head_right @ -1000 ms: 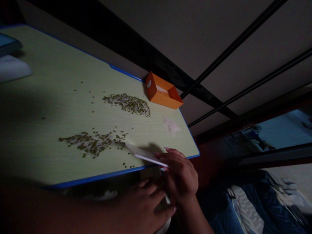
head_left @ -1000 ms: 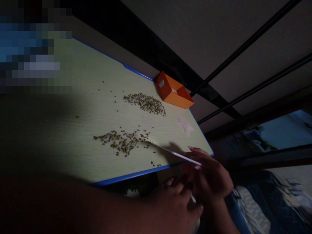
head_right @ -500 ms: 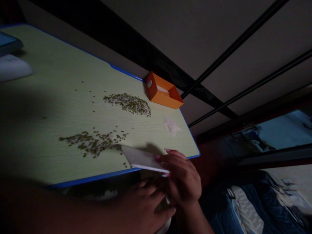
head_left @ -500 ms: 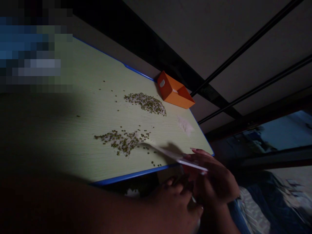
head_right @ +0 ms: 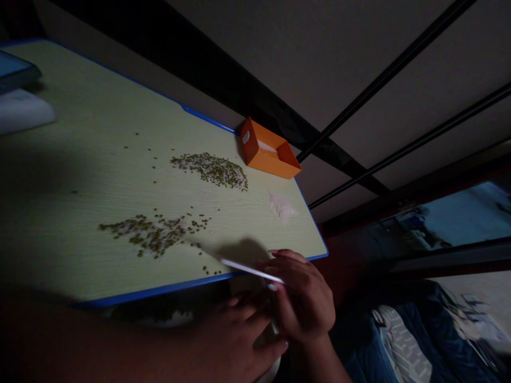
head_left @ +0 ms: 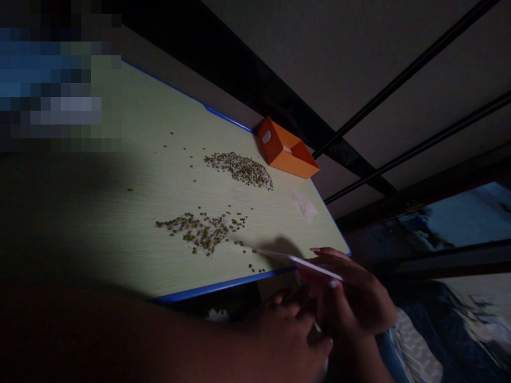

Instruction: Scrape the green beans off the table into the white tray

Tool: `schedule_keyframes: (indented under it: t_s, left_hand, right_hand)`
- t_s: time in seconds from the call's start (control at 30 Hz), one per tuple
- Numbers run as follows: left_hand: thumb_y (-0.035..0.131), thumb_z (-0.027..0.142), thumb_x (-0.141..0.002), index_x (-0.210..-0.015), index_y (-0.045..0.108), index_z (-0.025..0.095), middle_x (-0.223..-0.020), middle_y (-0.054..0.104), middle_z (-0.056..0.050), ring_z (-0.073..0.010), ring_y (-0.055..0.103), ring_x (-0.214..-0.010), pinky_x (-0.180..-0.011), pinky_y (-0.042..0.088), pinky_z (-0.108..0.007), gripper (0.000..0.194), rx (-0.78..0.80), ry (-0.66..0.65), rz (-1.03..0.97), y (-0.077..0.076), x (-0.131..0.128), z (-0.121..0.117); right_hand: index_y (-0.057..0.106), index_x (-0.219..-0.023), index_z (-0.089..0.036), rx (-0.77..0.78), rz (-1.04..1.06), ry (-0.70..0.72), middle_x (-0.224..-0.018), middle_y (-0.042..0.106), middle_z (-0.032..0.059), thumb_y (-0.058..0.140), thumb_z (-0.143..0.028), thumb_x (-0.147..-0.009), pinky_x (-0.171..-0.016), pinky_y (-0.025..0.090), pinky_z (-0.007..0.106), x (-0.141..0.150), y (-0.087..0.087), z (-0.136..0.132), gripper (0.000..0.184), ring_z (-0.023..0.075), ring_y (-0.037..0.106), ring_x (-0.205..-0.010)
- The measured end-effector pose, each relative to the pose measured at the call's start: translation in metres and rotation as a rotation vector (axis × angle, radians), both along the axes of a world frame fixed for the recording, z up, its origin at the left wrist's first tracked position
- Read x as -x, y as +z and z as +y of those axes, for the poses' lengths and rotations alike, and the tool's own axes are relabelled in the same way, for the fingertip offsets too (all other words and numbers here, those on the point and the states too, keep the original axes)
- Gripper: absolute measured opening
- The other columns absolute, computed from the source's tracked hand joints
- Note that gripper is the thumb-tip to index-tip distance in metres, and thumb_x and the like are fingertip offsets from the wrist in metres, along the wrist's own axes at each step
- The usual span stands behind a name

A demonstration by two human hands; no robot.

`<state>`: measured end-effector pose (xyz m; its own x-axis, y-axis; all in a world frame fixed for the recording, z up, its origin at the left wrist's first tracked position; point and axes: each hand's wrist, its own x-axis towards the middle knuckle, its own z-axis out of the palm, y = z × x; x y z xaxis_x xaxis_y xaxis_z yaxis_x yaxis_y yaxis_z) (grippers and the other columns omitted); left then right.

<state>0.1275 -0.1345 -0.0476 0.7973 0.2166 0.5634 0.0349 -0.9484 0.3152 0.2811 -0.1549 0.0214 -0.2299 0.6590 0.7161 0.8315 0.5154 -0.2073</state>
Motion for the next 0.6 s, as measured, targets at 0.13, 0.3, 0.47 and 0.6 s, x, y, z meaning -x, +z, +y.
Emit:
schedule_keyframes:
  t_s: [0.13,0.3,0.47,0.6]
  left_hand:
    - [0.046,0.040,-0.094,-0.118,0.071,0.032,-0.116,0.072,-0.014,-0.0325,0.066,-0.109,-0.080,0.051,-0.043,0.035,0.009,-0.023,0.022,0.0007,-0.0004,0.0003]
    - [0.045,0.039,-0.094,-0.116,0.071,0.032,-0.114,0.074,-0.012,-0.0342,0.066,-0.112,-0.078,0.051,-0.044,0.035,0.007,0.000,0.008,0.0006,0.0010,-0.0003]
    - [0.048,0.041,-0.093,-0.118,0.071,0.030,-0.120,0.072,-0.015,-0.0346,0.064,-0.115,-0.079,0.052,-0.043,0.035,0.007,-0.022,0.006,0.0008,0.0020,0.0005]
    - [0.046,0.040,-0.093,-0.119,0.070,0.030,-0.123,0.072,-0.014,-0.0337,0.065,-0.114,-0.080,0.053,-0.044,0.036,0.011,-0.008,-0.004,0.0004,0.0015,0.0000]
  right_hand:
    - [0.071,-0.092,-0.018,0.005,-0.012,0.032,-0.081,0.079,0.0073,0.055,-0.023,-0.098,-0.079,0.068,0.046,0.0025,0.0029,0.0006,0.018,0.0225,0.078,-0.081]
    - [0.071,-0.097,-0.018,-0.055,-0.061,0.001,-0.086,0.080,0.0077,0.058,-0.020,-0.095,-0.076,0.069,0.044,0.0050,0.0039,0.0023,0.013,0.0237,0.079,-0.084]
    - [0.072,-0.101,-0.019,-0.030,-0.047,0.004,-0.088,0.080,0.0082,0.057,-0.021,-0.096,-0.077,0.068,0.044,0.0020,0.0044,0.0015,0.016,0.0248,0.079,-0.087]
    - [0.073,-0.094,-0.020,0.021,-0.050,0.011,-0.081,0.078,0.0080,0.051,-0.024,-0.099,-0.077,0.067,0.042,0.0036,0.0084,0.0005,0.023,0.0242,0.078,-0.086]
